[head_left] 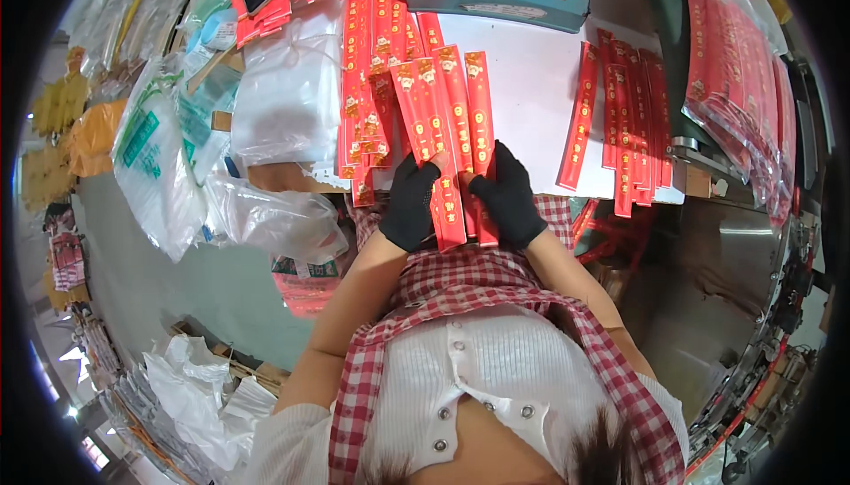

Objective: The person is packaging stacks of red envelopes into plastic bags and sealing them using a heat sealer.

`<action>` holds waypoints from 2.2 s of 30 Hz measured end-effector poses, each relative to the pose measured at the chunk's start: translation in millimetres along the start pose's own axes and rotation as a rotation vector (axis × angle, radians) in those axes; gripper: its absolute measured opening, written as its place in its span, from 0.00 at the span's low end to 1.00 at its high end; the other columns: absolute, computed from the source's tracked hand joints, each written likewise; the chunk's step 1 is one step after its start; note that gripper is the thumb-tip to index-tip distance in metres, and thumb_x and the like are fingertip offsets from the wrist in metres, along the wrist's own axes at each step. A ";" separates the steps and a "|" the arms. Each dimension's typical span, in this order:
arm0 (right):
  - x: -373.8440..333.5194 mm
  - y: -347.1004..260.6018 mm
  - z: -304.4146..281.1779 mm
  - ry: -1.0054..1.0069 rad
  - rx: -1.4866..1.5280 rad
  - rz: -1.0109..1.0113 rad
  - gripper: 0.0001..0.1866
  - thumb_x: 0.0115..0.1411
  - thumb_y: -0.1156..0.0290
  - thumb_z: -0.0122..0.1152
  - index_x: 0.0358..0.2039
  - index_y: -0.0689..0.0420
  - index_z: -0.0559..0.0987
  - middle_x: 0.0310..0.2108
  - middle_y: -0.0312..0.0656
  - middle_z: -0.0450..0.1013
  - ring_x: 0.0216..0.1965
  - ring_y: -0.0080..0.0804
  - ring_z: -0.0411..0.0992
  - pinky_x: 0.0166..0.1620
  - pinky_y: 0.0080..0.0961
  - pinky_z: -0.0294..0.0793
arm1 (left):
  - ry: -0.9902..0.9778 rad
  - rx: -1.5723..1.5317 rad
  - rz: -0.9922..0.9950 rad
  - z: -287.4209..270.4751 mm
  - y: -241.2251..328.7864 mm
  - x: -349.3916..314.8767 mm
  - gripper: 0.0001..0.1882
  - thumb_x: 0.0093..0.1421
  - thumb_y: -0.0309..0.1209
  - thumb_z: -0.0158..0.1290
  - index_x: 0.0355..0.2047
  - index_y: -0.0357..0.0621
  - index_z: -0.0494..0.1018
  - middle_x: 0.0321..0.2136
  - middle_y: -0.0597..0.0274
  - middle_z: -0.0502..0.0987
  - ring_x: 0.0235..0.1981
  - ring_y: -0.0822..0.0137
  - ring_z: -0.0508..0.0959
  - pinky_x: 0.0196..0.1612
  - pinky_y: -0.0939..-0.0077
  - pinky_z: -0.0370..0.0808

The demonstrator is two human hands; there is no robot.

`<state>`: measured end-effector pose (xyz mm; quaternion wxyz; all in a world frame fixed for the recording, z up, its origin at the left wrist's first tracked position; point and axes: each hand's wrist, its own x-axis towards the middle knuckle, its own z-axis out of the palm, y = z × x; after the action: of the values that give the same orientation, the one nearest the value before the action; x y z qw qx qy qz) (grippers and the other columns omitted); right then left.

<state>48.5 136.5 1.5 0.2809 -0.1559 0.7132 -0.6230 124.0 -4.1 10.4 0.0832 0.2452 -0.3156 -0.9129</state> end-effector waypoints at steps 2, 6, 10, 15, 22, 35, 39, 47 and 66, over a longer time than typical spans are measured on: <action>1.1 6.3 -14.1 0.012 -0.148 0.010 0.25 0.54 0.72 0.63 0.51 0.65 0.70 0.42 0.45 0.75 0.40 0.27 0.74 0.45 0.26 0.74 | 0.045 0.276 -0.027 -10.7 -1.8 1.4 0.16 0.64 0.32 0.52 0.50 0.38 0.70 0.42 0.60 0.77 0.41 0.68 0.78 0.46 0.71 0.75; 9.3 -0.2 -61.6 0.218 -0.398 -0.006 0.27 0.51 0.72 0.63 0.52 0.65 0.70 0.40 0.52 0.75 0.41 0.37 0.75 0.43 0.30 0.75 | -0.020 0.101 -0.029 -5.0 -3.7 2.6 0.17 0.65 0.35 0.52 0.48 0.35 0.71 0.41 0.55 0.77 0.41 0.64 0.79 0.46 0.69 0.77; 14.4 -27.0 -82.8 0.674 -1.157 -0.455 0.32 0.51 0.77 0.64 0.56 0.63 0.63 0.47 0.53 0.69 0.45 0.45 0.72 0.47 0.36 0.72 | 0.009 0.101 -0.049 -4.8 -8.0 7.2 0.20 0.66 0.38 0.49 0.49 0.34 0.70 0.41 0.56 0.77 0.42 0.64 0.78 0.45 0.68 0.77; -11.3 -11.0 -0.4 -0.107 0.144 0.065 0.30 0.52 0.78 0.65 0.56 0.62 0.66 0.44 0.40 0.72 0.42 0.26 0.69 0.47 0.27 0.71 | -0.037 0.303 -0.116 13.0 -3.2 -0.6 0.21 0.67 0.40 0.48 0.50 0.34 0.71 0.42 0.60 0.76 0.45 0.68 0.76 0.48 0.71 0.74; 12.2 -10.0 -63.4 0.147 0.021 0.011 0.19 0.53 0.78 0.60 0.46 0.62 0.70 0.33 0.42 0.75 0.30 0.31 0.76 0.34 0.29 0.77 | 0.185 1.450 0.706 -18.1 13.9 12.7 0.24 0.58 0.42 0.58 0.44 0.35 0.66 0.37 0.46 0.72 0.42 0.47 0.73 0.44 0.58 0.71; 163.0 -27.4 45.2 0.274 -1.076 -0.213 0.26 0.46 0.56 0.70 0.41 0.55 0.73 0.40 0.46 0.71 0.44 0.46 0.70 0.42 0.43 0.72 | 0.384 1.974 0.018 -7.2 55.7 55.5 0.30 0.47 0.44 0.62 0.44 0.36 0.66 0.40 0.42 0.75 0.43 0.45 0.78 0.44 0.53 0.75; 181.6 -42.5 61.1 0.238 -1.103 -0.115 0.27 0.44 0.53 0.71 0.41 0.55 0.74 0.41 0.46 0.71 0.45 0.45 0.70 0.43 0.41 0.73 | 0.415 2.022 0.057 -9.4 54.2 61.9 0.28 0.48 0.43 0.61 0.43 0.36 0.68 0.39 0.42 0.76 0.43 0.44 0.77 0.44 0.52 0.75; 129.2 -20.2 2.9 0.216 -1.121 -0.180 0.21 0.48 0.64 0.65 0.40 0.58 0.72 0.37 0.50 0.72 0.40 0.50 0.72 0.39 0.44 0.76 | 0.250 1.767 0.121 -78.5 44.1 36.6 0.19 0.55 0.39 0.52 0.40 0.35 0.70 0.32 0.44 0.77 0.35 0.50 0.79 0.38 0.56 0.75; 92.9 -7.5 -37.9 0.045 -1.001 -0.244 0.14 0.53 0.63 0.58 0.34 0.60 0.74 0.33 0.49 0.75 0.36 0.49 0.75 0.40 0.42 0.74 | 0.004 0.460 -0.172 -45.4 53.6 -27.9 0.15 0.62 0.31 0.49 0.48 0.39 0.71 0.37 0.61 0.77 0.38 0.71 0.76 0.41 0.77 0.73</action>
<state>-48.6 112.3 -7.8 0.0817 -0.3398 0.9066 -0.2366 170.7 -62.0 23.7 -0.0523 0.2853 -0.4930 -0.8203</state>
